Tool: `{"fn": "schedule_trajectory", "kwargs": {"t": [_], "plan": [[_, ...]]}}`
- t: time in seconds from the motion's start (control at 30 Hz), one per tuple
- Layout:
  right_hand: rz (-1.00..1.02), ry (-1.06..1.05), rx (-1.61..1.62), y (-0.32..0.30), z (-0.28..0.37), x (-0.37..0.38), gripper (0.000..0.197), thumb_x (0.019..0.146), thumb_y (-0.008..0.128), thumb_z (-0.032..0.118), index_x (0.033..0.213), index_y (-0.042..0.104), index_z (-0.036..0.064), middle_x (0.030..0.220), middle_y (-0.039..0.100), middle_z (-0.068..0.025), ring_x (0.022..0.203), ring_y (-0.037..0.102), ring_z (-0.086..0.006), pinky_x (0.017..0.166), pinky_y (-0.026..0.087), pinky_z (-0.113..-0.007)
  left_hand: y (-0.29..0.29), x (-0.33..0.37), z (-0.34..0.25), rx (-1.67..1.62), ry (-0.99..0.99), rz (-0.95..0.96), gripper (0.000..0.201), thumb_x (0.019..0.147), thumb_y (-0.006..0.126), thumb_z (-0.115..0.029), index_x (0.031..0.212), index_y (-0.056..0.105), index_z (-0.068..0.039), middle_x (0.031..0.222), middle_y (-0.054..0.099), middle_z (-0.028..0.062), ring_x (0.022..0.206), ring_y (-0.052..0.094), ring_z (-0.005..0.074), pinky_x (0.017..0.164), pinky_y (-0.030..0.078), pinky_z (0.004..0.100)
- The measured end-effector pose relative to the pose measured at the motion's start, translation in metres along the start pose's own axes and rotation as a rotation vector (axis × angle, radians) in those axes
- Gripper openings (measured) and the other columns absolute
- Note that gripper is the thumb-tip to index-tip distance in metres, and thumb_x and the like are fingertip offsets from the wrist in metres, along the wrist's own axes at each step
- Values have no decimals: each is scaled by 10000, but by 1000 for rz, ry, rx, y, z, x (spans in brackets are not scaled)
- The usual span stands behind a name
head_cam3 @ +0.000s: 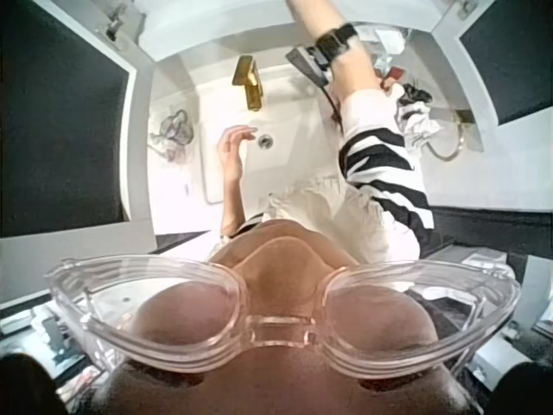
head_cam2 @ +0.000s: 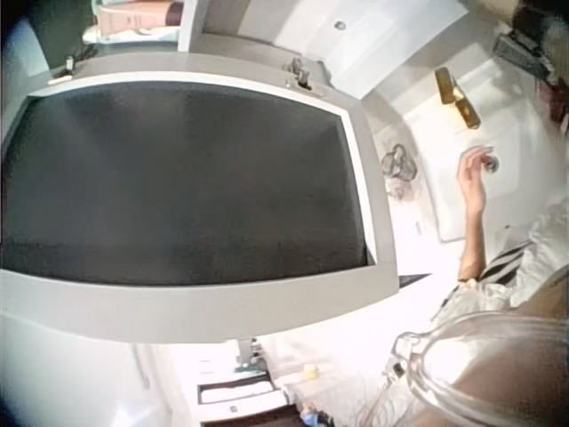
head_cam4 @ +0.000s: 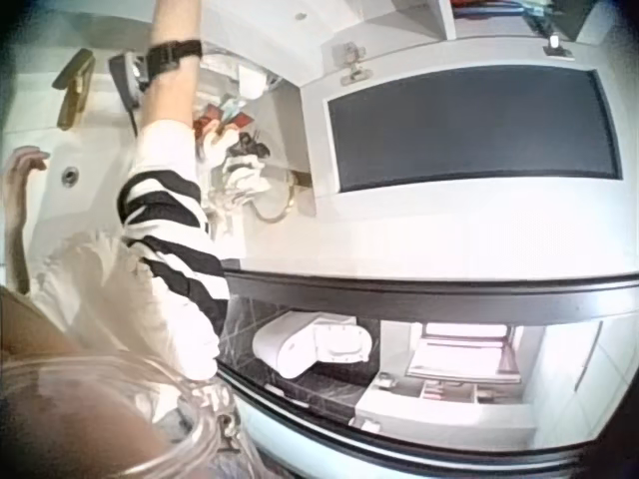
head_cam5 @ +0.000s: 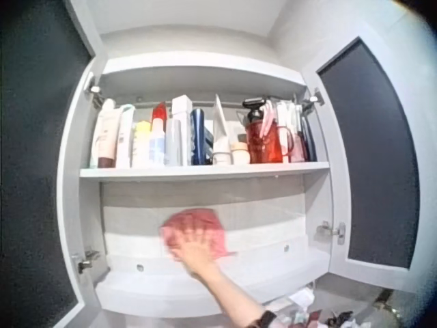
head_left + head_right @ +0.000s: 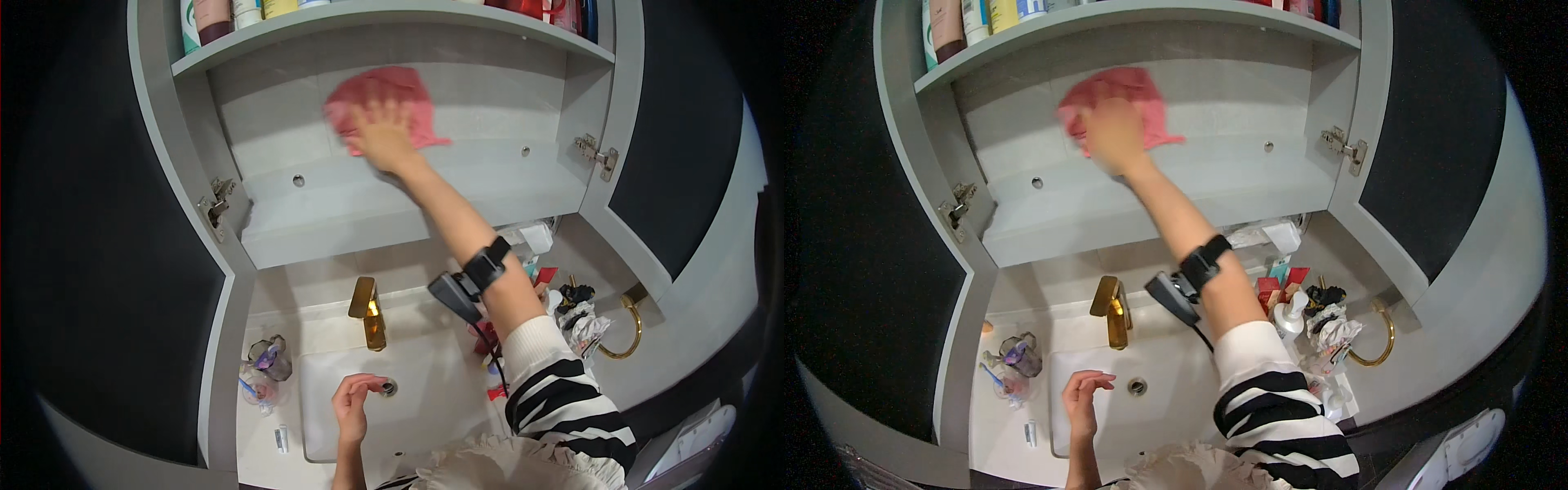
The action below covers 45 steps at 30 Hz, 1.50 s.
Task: The recorder rinses a pink cloth in a sink and then uses it to wipe the shelves of a bathroom mirror cabinet.
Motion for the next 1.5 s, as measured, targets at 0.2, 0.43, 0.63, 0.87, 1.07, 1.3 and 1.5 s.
{"fn": "schedule_trajectory", "kwargs": {"t": [0.2,0.43,0.63,0.87,1.07,1.3,1.5], "plan": [[-42,-246,50,3,27,6,742,639,623,428,1279,267,310,1380,151,-63,1259,138,-309,976,141,-526,-8,-3,6,-29,6,-45,178,815,395,-108,876,500,22,806,593,170,672,540,185,687,421,306],[122,-107,-110,-31,-91,-23,683,721,561,385,1304,219,289,1386,139,-42,1266,132,-287,998,114,-499,-13,-1,5,-28,14,-61,166,824,426,-116,870,512,18,799,609,150,668,545,175,677,427,292],[-30,295,-12,-34,-217,-60,611,807,399,444,1321,198,182,1388,5,-147,1266,-19,-362,996,-21,-507,-24,-9,13,-10,17,23,193,808,433,-137,884,497,29,790,588,167,684,542,197,674,430,319],[111,347,-39,-23,-102,-20,606,808,408,401,1318,211,139,1369,-84,-204,1236,-84,-440,953,-48,-573,-45,-7,16,-121,-28,-114,244,814,432,-218,877,504,7,789,588,163,667,537,196,695,402,298],[-109,-73,110,10,32,14,695,669,601,338,1283,286,261,1364,170,-114,1245,126,-364,953,81,-581,-30,0,21,-110,-36,-123,251,812,428,-231,877,494,2,794,587,162,655,531,187,677,402,291],[7,-325,241,-2,6,11,672,714,582,333,1296,251,280,1373,167,-83,1265,113,-314,996,74,-516,-32,4,20,-43,-43,-194,244,810,433,-250,863,490,-19,770,584,139,645,526,171,662,403,274],[65,-130,56,-34,-103,-4,658,759,522,339,1319,183,275,1393,79,-88,1271,58,-332,1001,41,-513,-50,2,26,22,-47,-238,249,814,430,-259,889,479,-26,776,578,124,639,513,149,653,396,260]]}}
Point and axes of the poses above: each hand's wrist, its own x-axis towards the middle knuckle, its own y-axis out of the palm, z = x × y, the point moved 3 cm from there along x, towards the middle knuckle
